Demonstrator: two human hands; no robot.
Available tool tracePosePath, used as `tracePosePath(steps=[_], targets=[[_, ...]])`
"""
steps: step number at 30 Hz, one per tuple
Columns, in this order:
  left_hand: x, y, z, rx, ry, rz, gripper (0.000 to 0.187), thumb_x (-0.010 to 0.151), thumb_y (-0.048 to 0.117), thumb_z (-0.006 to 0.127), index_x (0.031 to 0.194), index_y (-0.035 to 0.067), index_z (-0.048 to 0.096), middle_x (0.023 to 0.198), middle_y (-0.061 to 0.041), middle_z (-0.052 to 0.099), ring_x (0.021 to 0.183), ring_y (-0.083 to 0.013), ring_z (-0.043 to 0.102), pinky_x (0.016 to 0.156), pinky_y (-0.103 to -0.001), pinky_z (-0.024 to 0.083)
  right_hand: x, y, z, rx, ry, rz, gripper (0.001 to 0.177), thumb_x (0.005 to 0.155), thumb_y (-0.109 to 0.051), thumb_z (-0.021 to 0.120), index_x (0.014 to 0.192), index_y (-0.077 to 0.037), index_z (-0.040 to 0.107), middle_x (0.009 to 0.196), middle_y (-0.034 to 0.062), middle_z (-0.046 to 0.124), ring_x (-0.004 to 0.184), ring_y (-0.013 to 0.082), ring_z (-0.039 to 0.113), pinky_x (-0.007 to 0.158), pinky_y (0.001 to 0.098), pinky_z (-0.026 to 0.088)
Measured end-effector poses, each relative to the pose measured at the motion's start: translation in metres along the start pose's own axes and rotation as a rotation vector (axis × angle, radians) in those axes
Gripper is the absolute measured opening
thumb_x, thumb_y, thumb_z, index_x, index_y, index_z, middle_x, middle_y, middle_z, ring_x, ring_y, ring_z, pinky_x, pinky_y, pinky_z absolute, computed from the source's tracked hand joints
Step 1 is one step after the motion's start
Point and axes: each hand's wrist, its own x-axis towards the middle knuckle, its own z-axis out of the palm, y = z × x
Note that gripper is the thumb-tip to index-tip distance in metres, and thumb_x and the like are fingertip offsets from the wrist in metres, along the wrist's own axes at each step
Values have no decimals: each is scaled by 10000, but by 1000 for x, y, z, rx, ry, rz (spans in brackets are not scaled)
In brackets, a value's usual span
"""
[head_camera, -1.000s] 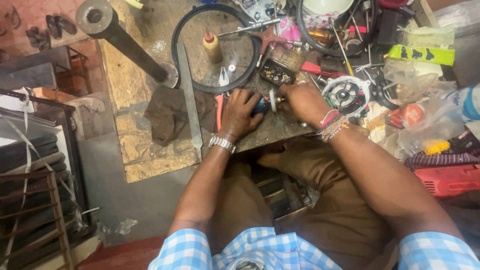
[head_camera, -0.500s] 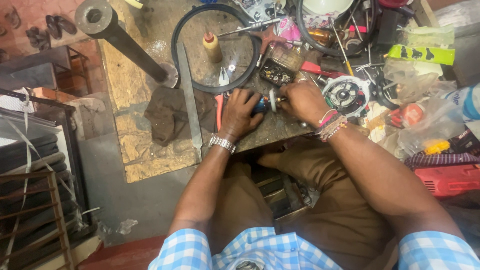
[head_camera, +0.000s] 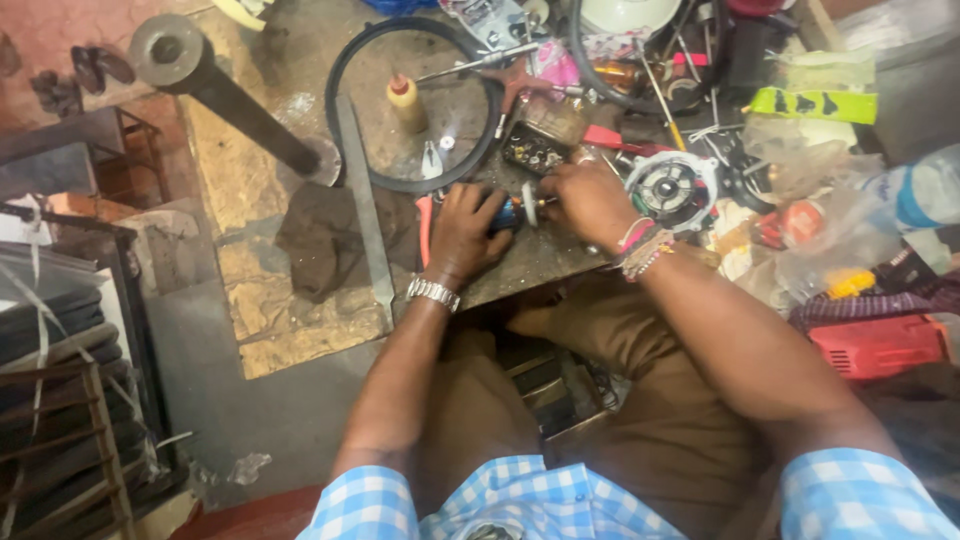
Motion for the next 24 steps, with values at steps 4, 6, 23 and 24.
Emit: tracePosePath(steps=[4,6,23,24], targets=[[0,-1,0,7,-2,7,509,709,164,790,1182,42,648,1143,-147,611,1096,-373,555,969,-470,468,0,-1,2,4,11,-4,274,776,-247,781,1021,-126,762,979,101,690,984,336,658,883,477,470],[0,-1,1,16,-6,4,509,711,168,793,1183,46,650,1148,-142,614,1098,-370,558,972,-469,470,-1,-1,1,-14,14,-15,277,778,-270,791,1014,-126,763,971,100,690,981,337,656,880,480,468],[0,-2,4,24,-12,-23,514,711,166,802,1184,33,653,1178,-159,615,1121,-375,558,992,-469,465,-14,46,-11,-409,-13,101,119,814,-200,665,826,-127,758,893,96,738,941,315,673,831,485,472],[1,-2,3,29,-8,-22,509,711,168,805,1178,33,654,1172,-158,616,1115,-373,559,988,-472,464,-12,45,-6,-428,-3,90,117,824,-173,646,814,-129,754,892,92,739,949,309,674,845,486,474]])
